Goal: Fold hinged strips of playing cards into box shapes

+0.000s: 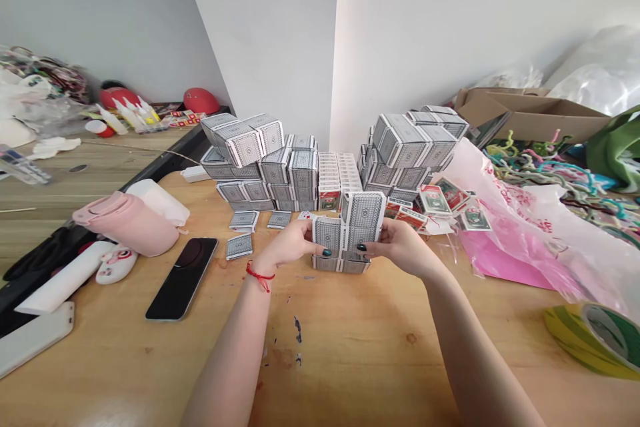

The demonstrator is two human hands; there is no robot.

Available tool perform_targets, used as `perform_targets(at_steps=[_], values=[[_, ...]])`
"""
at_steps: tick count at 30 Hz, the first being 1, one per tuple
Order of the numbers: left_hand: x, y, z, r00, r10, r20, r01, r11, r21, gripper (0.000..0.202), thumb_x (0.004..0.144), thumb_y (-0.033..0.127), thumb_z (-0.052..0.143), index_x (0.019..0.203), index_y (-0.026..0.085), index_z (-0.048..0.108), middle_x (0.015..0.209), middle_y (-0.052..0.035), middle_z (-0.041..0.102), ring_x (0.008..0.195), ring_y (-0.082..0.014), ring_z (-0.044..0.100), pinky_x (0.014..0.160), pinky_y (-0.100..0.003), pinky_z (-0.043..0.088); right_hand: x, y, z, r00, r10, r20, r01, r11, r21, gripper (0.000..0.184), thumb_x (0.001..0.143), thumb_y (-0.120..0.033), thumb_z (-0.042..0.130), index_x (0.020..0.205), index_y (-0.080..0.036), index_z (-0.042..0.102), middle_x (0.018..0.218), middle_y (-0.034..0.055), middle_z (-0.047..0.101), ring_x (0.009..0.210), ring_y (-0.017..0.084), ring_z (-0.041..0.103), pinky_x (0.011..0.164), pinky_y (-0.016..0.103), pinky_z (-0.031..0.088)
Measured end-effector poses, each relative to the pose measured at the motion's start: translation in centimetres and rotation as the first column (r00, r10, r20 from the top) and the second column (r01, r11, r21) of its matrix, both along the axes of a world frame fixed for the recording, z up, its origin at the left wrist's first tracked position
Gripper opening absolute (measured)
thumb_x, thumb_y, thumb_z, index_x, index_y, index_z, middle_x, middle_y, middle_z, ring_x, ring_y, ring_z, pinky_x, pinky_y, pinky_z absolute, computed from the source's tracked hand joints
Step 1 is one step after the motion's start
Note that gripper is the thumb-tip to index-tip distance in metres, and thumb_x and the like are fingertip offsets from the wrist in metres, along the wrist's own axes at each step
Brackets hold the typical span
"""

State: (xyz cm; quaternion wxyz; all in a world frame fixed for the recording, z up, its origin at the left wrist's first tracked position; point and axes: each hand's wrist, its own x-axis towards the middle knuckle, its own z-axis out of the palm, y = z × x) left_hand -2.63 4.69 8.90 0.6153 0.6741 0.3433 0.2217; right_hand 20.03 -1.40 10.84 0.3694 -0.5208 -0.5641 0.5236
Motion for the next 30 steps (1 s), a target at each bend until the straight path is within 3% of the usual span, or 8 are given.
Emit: perform_targets(at_steps=[19,24,30], values=[[-0.1,0.0,0.2,0.996,-0.033,-0.087,0.038,0.998,0.053,0.034,0.059,0.029,0.073,0.085,0.012,0.060,0.091,-0.0050,0.067,0.082,-0.0177,0.060,0.078,-0.031,0.047,-0.1,0.0,-0.5,0.997,0.008,0.080,-0.008,1.000,0.000,0.021,0.066,-0.016,0.058,0.087,-0.016,0.057,0.081,0.0034,0.067,0.072,0.019,0.064,0.064,0.032,0.054],[-0.4,-0.3,0.6,0.999,-0.038,0.004,0.038,0.998,0.044,0.035,0.067,0.030,0.067,0.097,0.013,0.058,0.098,-0.0066,0.065,0.089,-0.0183,0.059,0.080,-0.030,0.046,0.0,0.1,-0.7,0.997,0.011,0.072,-0.009,1.000,-0.024,0.022,0.066,-0.016,0.058,0.088,-0.017,0.057,0.085,0.0037,0.067,0.073,0.019,0.064,0.064,0.032,0.054],[-0.8,-0.3,0.7,0.997,-0.081,0.022,0.080,0.997,0.018,0.027,0.069,0.028,0.067,0.090,0.012,0.060,0.095,-0.0072,0.066,0.088,-0.0178,0.059,0.077,-0.028,0.046,0.2,0.2,-1.1,0.986,0.023,0.164,-0.022,1.000,-0.006,0.019,0.067,-0.016,0.058,0.086,-0.017,0.059,0.084,0.0037,0.068,0.074,0.020,0.064,0.061,0.029,0.053]])
